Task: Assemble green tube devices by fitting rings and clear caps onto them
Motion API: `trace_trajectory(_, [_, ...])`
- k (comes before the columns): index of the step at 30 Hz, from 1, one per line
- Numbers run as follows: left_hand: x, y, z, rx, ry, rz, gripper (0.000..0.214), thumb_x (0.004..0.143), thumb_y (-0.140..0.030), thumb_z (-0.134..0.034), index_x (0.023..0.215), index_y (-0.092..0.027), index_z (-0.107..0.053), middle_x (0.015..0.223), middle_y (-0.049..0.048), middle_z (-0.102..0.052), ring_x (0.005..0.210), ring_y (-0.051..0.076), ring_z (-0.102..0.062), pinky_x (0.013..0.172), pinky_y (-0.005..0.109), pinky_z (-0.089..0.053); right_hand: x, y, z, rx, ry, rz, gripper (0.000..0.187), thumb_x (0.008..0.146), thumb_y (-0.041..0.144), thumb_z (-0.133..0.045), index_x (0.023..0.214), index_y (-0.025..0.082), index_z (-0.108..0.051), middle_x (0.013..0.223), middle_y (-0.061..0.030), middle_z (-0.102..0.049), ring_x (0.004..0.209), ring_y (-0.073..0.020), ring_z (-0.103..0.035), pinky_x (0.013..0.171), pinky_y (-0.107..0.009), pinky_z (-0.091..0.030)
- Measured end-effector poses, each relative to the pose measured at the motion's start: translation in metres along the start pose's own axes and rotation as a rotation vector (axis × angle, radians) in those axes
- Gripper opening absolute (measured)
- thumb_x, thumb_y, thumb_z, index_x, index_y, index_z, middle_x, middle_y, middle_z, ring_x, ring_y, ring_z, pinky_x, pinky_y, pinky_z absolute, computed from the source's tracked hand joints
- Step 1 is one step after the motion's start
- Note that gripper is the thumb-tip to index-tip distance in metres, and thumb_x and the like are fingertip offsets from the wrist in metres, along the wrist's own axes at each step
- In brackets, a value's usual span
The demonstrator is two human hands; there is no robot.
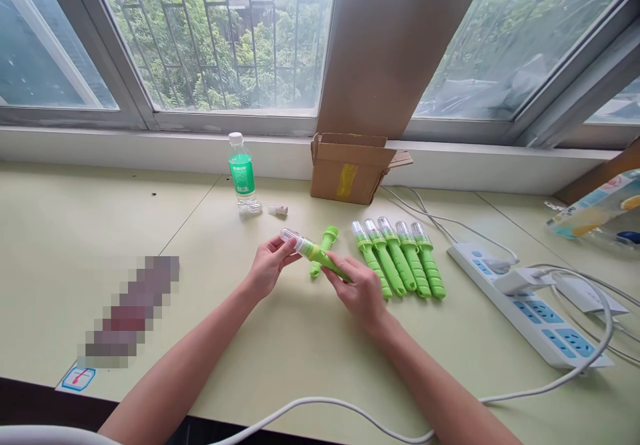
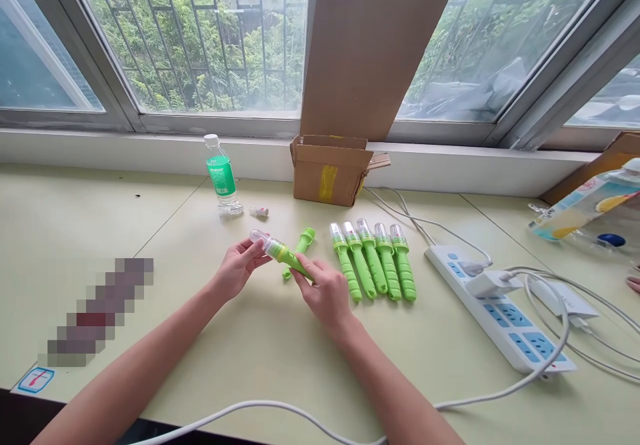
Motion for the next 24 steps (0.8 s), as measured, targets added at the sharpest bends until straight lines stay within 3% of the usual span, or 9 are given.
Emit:
trace_trajectory(5, [0.000, -0.001, 0.006, -0.008, -0.065, -0.017, 0.033, 0.070, -0.034, -0.074, 0.094, -0.014, -0.066, 0.097, 0.0081, -0.068, 0.097, 0.022, -0.062, 0.096, 0.043, -0.044, -0.005, 0.014, -0.004, -0.218, -0.017, 0.129, 0.036, 0.089, 0.041, -0.051, 0.115, 0.022, -0.067, 0.072, -0.0047, -0.067, 0.055, -0.0133, -0.055, 0.051, -0.024, -0.033])
trace_trajectory(9, [-0.002, -0.005, 0.006, 0.010, -0.071, -0.027, 0.030, 0.070, -0.036, -0.074, 0.089, -0.014, -0.066, 0.091, 0.0072, -0.068, 0.095, 0.022, -0.063, 0.094, 0.042, -0.045, -0.005, 0.016, -0.012, -0.108, 0.077, 0.076, 0.039, 0.090, 0.041, -0.047, 0.116, 0.018, -0.065, 0.080, -0.0080, -0.069, 0.059, -0.0160, -0.057, 0.052, -0.025, -0.035])
trace_trajectory(14, [-0.004, -0.005, 0.009, 0.041, -0.114, -0.006, 0.027, 0.069, -0.035, -0.074, 0.083, -0.013, -0.066, 0.081, 0.0051, -0.067, 0.085, 0.019, -0.063, 0.089, 0.038, -0.047, -0.009, 0.004, -0.028, 0.321, 0.267, -0.245, 0.043, 0.086, 0.048, -0.049, 0.114, 0.020, -0.066, 0.065, -0.0017, -0.063, 0.050, -0.0132, -0.046, 0.047, -0.024, -0.032])
trace_trajectory(19, [-0.005, -0.008, 0.006, 0.037, -0.096, -0.001, 0.028, 0.069, -0.033, -0.075, 0.084, -0.012, -0.065, 0.082, 0.0058, -0.067, 0.081, 0.018, -0.063, 0.082, 0.036, -0.049, -0.019, 0.014, -0.047, 0.862, 0.512, -0.501, 0.046, 0.082, 0.053, -0.054, 0.107, 0.016, -0.066, 0.049, 0.0062, -0.034, 0.044, -0.0076, -0.026, 0.042, -0.021, -0.020])
trace_trajectory(24, [-0.008, -0.017, -0.006, 0.019, 0.003, -0.032, 0.028, 0.073, -0.033, -0.072, 0.088, -0.012, -0.063, 0.086, 0.0082, -0.067, 0.082, 0.019, -0.063, 0.077, 0.034, -0.050, -0.038, 0.015, -0.062, 1.140, 0.728, -0.768, 0.037, 0.079, 0.052, -0.058, 0.085, 0.016, -0.059, 0.051, 0.0044, -0.044, 0.040, -0.0050, -0.023, 0.038, -0.021, -0.011])
Point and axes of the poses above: each hand's wrist, its own x-axis towards the middle knuckle, its own z-axis out of the back of the hand, y = z × x, the point moved 10 cm from there along x, towards the middle knuckle
